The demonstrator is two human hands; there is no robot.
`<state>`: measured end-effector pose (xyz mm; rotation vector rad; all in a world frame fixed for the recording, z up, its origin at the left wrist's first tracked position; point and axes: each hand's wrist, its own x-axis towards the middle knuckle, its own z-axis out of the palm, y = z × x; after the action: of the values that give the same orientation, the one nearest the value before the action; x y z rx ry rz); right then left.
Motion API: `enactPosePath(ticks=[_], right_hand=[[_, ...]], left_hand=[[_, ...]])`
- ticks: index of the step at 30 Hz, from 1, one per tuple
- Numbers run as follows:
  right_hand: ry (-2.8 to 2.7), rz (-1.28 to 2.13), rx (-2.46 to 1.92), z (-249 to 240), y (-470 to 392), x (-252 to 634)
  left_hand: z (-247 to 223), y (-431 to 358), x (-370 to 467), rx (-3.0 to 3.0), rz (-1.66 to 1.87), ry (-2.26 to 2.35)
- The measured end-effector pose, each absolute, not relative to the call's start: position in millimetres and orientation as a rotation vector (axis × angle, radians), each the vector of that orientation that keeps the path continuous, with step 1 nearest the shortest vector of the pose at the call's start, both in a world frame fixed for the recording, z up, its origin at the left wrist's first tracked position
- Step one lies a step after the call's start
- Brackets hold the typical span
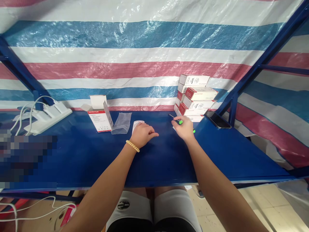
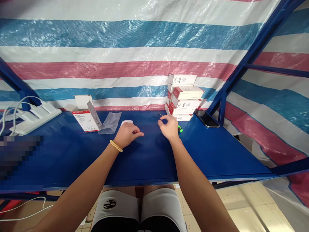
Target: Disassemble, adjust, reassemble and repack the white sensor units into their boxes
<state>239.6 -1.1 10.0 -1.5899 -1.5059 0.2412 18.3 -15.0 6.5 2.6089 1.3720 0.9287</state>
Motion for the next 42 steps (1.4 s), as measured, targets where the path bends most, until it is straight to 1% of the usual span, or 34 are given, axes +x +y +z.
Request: enactPosePath(ticks=[2,4,9,13,16,18,20,23,24,26,30,35,39,42], right_hand=[[-1.707,0.499,-1.278,8,-8,222],[-1.833,0.692,-1.116,6,-14,208],[-1.850,1.012,-1.026,6,-19,199],[-1.852,1.130,-1.009,12,-21,203],[-1.833,1.102,-1.042,11,-19,203],[-1.772,1.020,-1.089,7,-16,205],[-1.725,0.821,-1.187,1,-10,210],[-1.737,0.372,-1.374,-6,0,222],[-1.746,0.251,-1.433,-8,3,226],[-1.759,0.118,-1.553,-11,8,233],[-1.808,0.090,-1.746,-17,13,237],[-1.681,0.074,-1.893,-18,17,237],[-1.628,0.123,-1.690,-14,13,234],[-1.745,0.355,-1.429,-10,3,223]], left_hand=[[3,-15,20,2.674,0.946,1.285],[0,-14,21,2.721,0.971,1.230],[-2,-13,20,2.774,1.030,1.154],[-1,-14,20,2.763,1.022,1.158],[4,-15,18,2.719,0.994,1.212],[9,-16,13,2.653,1.045,1.284],[14,-15,5,2.549,1.142,1.402],[19,-11,-7,2.283,1.227,1.751],[19,-9,-9,2.184,1.201,1.868],[17,-7,-10,2.061,1.077,2.006],[12,-8,1,2.023,0.880,2.040],[10,-12,9,2.090,0.890,1.912],[9,-9,7,2.069,0.993,1.735],[5,-10,9,2.066,0.966,1.612]])
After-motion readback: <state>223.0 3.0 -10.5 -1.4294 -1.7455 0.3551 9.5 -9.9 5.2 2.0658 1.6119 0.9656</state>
